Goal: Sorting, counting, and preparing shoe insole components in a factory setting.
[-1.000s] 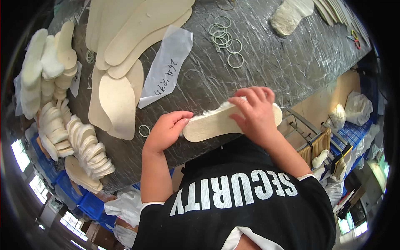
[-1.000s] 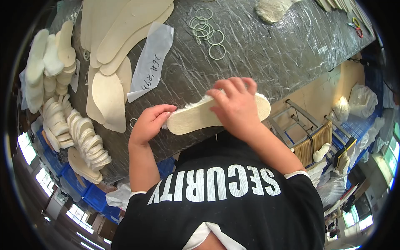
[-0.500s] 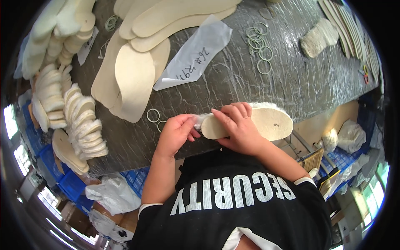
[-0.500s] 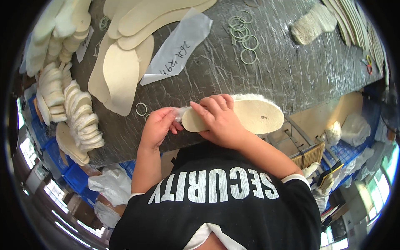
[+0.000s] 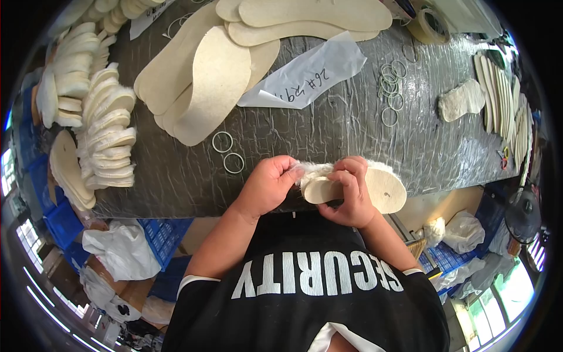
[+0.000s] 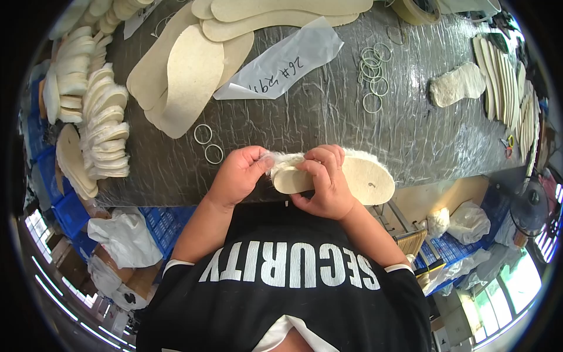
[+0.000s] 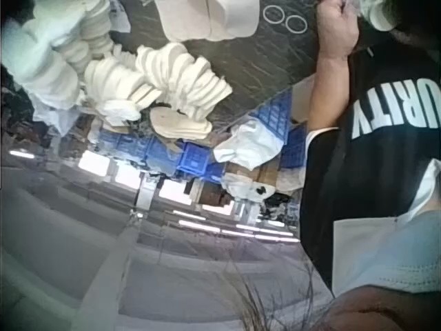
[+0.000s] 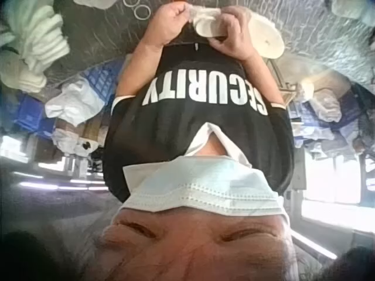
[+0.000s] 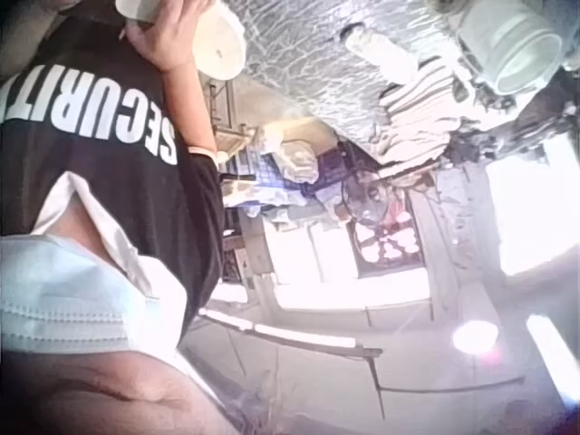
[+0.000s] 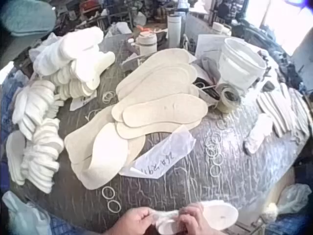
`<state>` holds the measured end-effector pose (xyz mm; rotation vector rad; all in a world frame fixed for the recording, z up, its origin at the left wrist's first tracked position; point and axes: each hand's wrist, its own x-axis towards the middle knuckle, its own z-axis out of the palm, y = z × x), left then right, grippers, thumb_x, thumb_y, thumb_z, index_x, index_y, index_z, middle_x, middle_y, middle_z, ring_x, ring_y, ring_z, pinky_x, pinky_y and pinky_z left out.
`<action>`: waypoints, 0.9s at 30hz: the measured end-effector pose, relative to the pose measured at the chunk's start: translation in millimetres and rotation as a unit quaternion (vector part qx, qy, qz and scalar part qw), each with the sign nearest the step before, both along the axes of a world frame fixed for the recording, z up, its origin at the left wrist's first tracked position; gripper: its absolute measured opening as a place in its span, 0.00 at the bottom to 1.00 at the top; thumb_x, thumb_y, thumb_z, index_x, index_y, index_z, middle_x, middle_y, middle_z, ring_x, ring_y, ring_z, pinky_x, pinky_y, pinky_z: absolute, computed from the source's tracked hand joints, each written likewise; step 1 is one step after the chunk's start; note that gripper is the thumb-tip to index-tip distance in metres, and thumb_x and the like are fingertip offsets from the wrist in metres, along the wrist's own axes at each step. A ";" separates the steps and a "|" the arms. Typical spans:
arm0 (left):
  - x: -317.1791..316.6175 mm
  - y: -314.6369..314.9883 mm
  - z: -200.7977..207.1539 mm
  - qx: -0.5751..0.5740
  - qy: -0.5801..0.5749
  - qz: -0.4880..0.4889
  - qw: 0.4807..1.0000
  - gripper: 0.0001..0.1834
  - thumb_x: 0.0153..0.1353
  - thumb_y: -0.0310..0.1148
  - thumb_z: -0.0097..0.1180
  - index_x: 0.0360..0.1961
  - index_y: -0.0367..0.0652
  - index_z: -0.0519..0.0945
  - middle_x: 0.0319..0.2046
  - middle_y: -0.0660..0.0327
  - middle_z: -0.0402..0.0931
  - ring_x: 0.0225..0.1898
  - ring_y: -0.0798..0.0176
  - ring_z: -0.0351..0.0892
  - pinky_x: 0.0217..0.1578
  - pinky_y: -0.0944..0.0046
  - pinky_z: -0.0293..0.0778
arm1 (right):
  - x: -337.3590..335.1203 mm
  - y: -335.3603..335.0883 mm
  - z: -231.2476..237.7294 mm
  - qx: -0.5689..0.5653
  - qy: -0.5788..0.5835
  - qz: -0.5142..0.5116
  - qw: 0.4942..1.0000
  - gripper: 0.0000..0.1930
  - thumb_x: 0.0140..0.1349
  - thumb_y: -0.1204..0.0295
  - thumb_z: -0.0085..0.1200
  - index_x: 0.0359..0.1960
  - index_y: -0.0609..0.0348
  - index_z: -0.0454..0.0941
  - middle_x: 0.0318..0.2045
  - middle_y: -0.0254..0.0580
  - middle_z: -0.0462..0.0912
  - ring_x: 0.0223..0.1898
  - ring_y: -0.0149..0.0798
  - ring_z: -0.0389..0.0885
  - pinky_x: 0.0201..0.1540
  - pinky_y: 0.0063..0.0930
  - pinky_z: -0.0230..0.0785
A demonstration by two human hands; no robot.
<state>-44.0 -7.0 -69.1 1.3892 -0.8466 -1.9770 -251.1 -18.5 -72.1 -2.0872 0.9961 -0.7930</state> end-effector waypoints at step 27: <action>-15.7 3.7 6.6 0.020 0.139 0.081 0.987 0.12 0.58 0.24 0.55 0.42 0.33 0.75 0.37 0.63 0.75 0.37 0.73 0.74 0.39 0.71 0.71 | -5.6 -0.7 -13.4 0.018 -0.006 -0.029 0.999 0.38 0.31 0.74 0.68 0.49 0.58 0.63 0.46 0.55 0.69 0.45 0.55 0.69 0.47 0.44 0.64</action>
